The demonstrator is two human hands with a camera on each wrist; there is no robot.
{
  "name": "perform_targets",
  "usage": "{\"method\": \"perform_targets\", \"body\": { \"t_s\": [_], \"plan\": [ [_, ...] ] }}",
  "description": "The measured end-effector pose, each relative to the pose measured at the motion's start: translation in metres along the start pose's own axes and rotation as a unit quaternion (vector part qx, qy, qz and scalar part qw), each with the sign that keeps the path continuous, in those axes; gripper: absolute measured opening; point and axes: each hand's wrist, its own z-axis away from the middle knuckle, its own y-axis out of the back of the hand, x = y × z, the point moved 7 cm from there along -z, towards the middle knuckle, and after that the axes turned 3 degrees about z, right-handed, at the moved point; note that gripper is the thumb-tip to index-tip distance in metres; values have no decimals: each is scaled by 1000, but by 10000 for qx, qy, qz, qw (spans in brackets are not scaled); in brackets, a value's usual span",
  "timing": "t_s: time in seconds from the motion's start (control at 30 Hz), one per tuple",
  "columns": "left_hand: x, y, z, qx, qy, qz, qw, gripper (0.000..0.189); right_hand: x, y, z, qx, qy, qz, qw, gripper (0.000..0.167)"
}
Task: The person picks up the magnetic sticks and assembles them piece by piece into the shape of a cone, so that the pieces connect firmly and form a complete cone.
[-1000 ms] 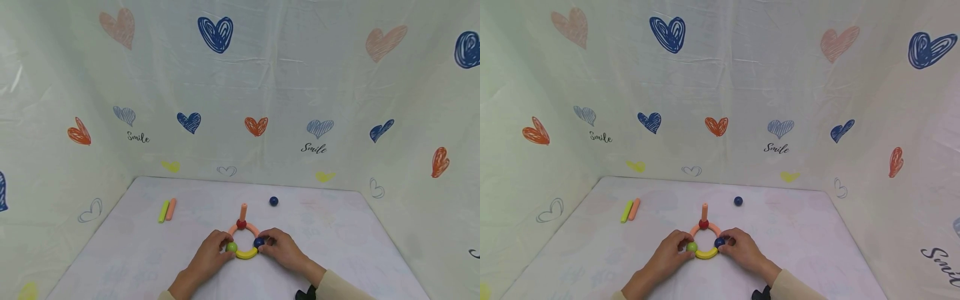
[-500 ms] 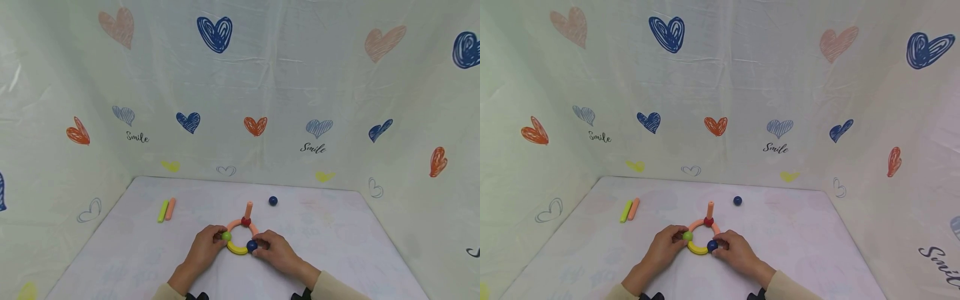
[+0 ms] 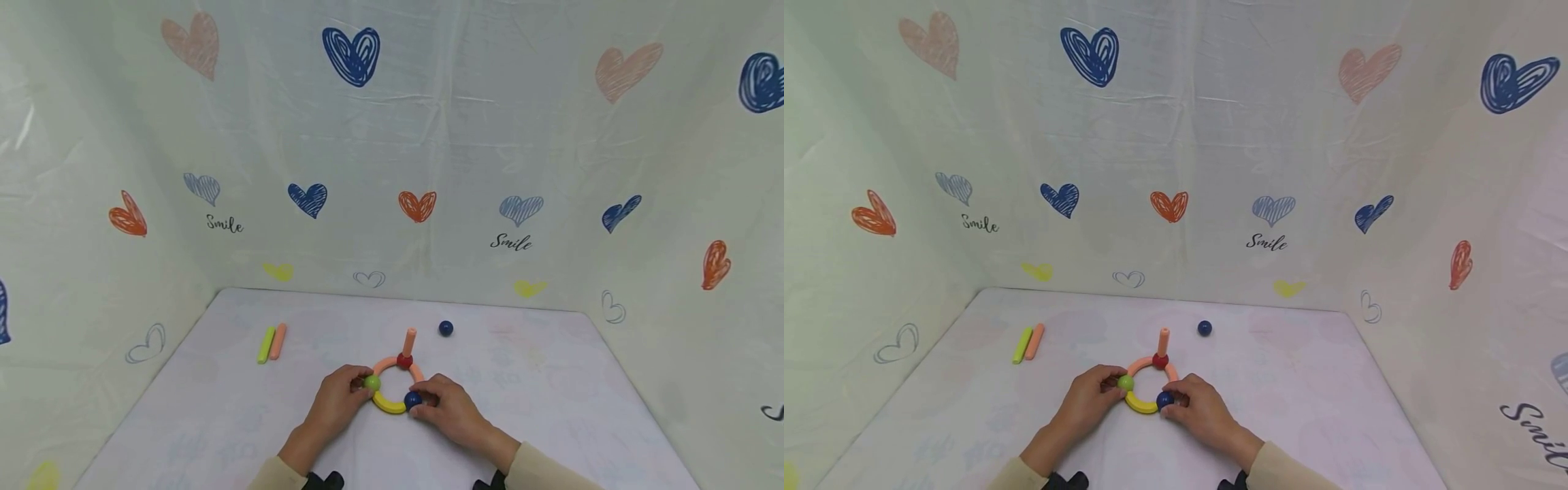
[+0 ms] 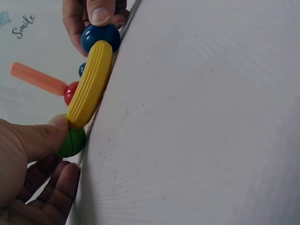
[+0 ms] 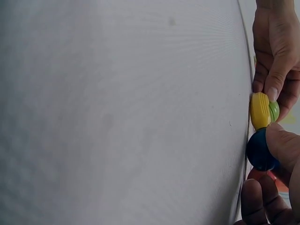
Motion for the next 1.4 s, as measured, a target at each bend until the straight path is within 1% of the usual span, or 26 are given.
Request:
{"method": "perform_targets", "body": {
  "t_s": [0.27, 0.43, 0.53, 0.63, 0.77, 0.93, 1.1, 1.2, 1.33, 1.4],
  "plan": [
    [2, 1, -1, -3, -120, -115, 9999, 33, 1, -1, 0, 15, -27, 39, 10000, 37],
    [1, 2, 0, 26, -42, -73, 10000, 35, 0, 0, -1, 29, -12, 52, 10000, 37],
    [-1, 4, 0, 93, 41, -72, 9999, 37, 0, 0, -1, 23, -20, 45, 10000, 36],
    [-2, 11, 0, 236, 30, -49, 9997, 37, 0, 0, -1, -1, -43, 48, 10000, 37],
    [-6, 24, 0, 463, 21, 45, 9989, 35, 0, 0, -1, -4, -56, 40, 10000, 37],
    [-14, 47, -3, 728, 249, 78, 9970, 33, 2, -2, 0, 9, -44, 32, 10000, 37],
    [-31, 80, -8, 1132, 395, 260, 9924, 36, 4, -3, -1, 45, -22, 22, 10000, 38],
    [-43, 98, -12, 1275, 573, 378, 9895, 39, 4, -2, -1, 56, -18, 49, 10000, 37],
    [-58, 115, -14, 1462, 845, 542, 9841, 41, 3, -1, 0, 50, -12, 36, 10000, 37],
    [-62, 122, -15, 1590, 882, 604, 9815, 41, 2, 0, 0, 54, -6, 8, 10000, 37]
  ]
}}
